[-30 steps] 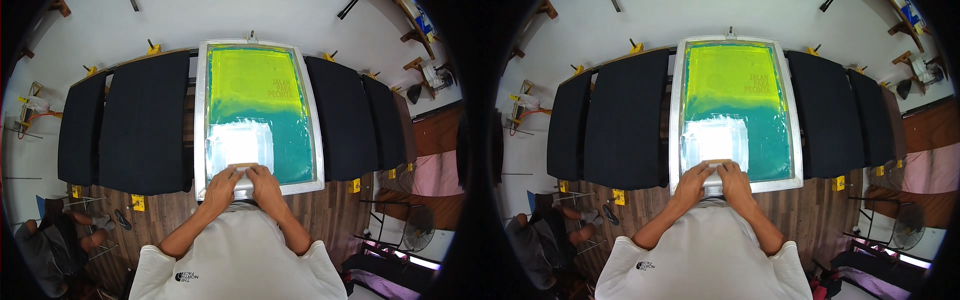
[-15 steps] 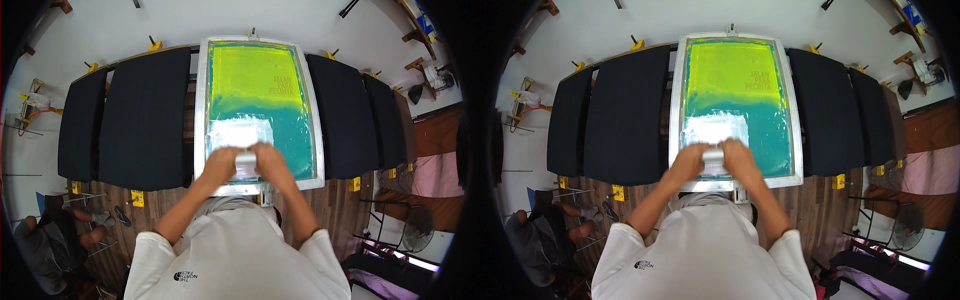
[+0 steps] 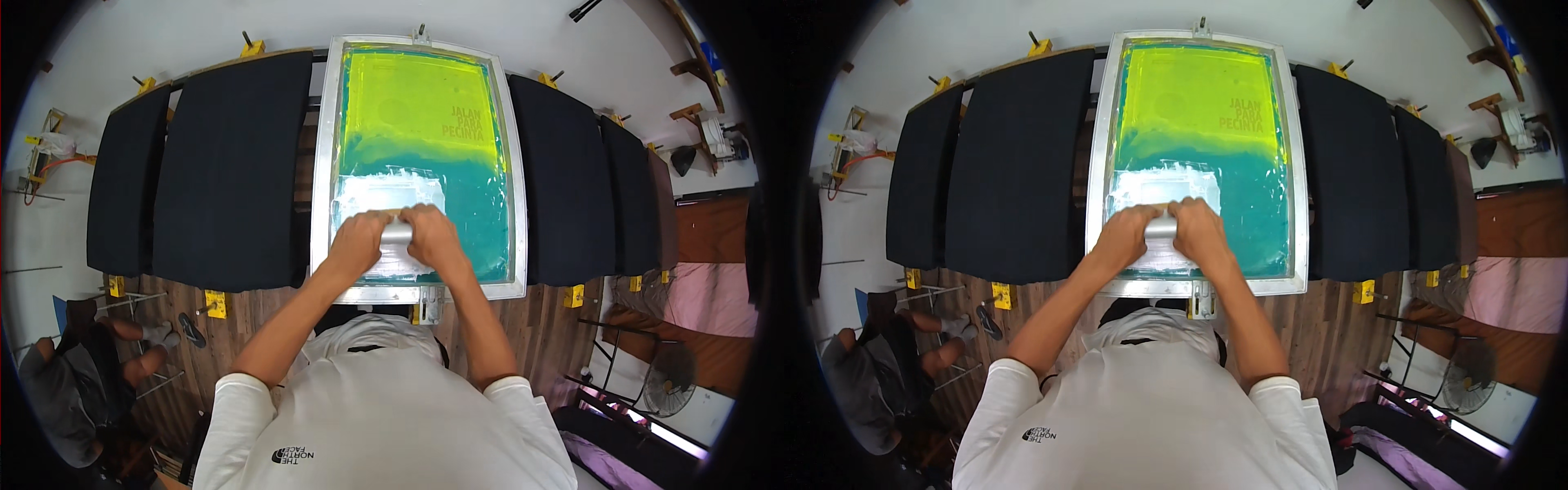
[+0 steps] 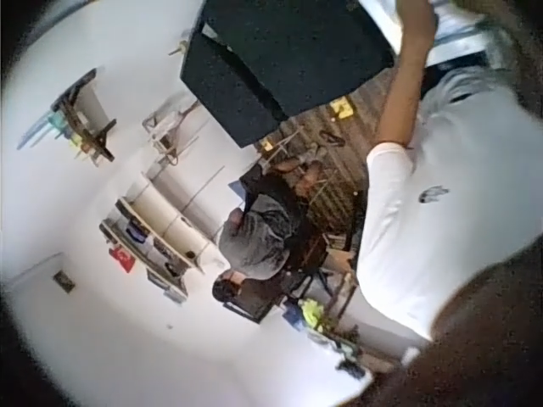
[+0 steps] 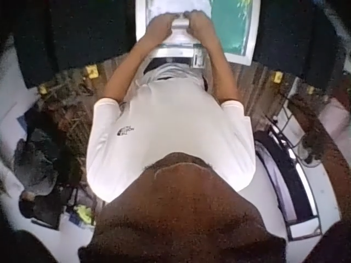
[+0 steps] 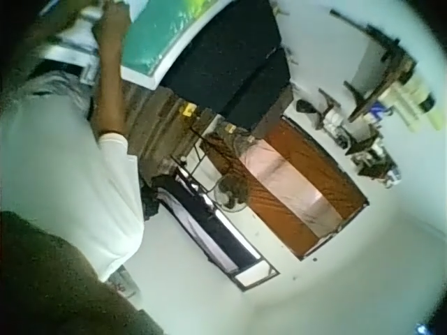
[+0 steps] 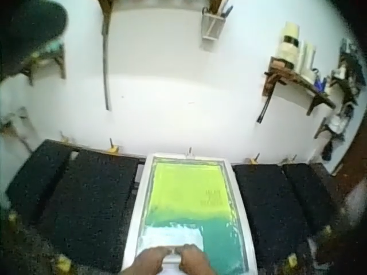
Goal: Manually applying ink through a screen frame onto a garment using a squeegee.
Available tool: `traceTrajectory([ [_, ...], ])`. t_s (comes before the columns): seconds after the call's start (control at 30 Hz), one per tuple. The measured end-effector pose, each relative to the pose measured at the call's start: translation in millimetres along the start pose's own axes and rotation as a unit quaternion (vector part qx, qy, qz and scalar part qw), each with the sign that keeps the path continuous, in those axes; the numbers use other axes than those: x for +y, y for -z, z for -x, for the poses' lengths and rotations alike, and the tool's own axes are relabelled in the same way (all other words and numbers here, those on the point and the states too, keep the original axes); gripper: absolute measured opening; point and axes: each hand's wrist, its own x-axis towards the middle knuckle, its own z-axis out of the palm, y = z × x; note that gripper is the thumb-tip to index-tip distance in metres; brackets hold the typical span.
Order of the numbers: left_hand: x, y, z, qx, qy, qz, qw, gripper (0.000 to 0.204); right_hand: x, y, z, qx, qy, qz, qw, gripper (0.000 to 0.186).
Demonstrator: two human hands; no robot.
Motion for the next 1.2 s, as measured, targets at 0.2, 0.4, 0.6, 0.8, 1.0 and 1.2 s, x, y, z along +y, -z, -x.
traceTrajectory([
  [0.2,29.9,-4.3,61.7,-0.069,0.024,0.023,0.997,0.048,-29.6,-5.3,69.5,-0.012,-0.027,-0.015,0.999,0.037],
  [0.4,29.9,27.7,21.0,-0.237,0.094,0.069,0.965,0.035,-19.1,24.6,37.4,-0.129,-0.030,-0.006,0.991,0.023],
  [0.6,0.3,5.2,-15.1,-0.023,0.017,0.033,0.999,0.033,5.0,22.5,-17.5,-0.068,0.004,0.044,0.997,0.030],
  [0.8,19.3,-21.7,80.1,0.026,-0.047,-0.037,0.998,0.065,-10.0,-41.6,80.1,0.074,0.042,0.021,0.996,0.047],
  [1.0,25.4,14.6,43.9,-0.136,0.031,-0.023,0.990,0.041,-29.5,16.0,54.8,-0.100,-0.019,0.003,0.995,0.049],
  [1.2,-0.7,9.0,-15.4,0.048,0.006,0.005,0.999,0.025,3.0,20.5,-17.9,-0.015,0.049,0.034,0.998,0.029],
])
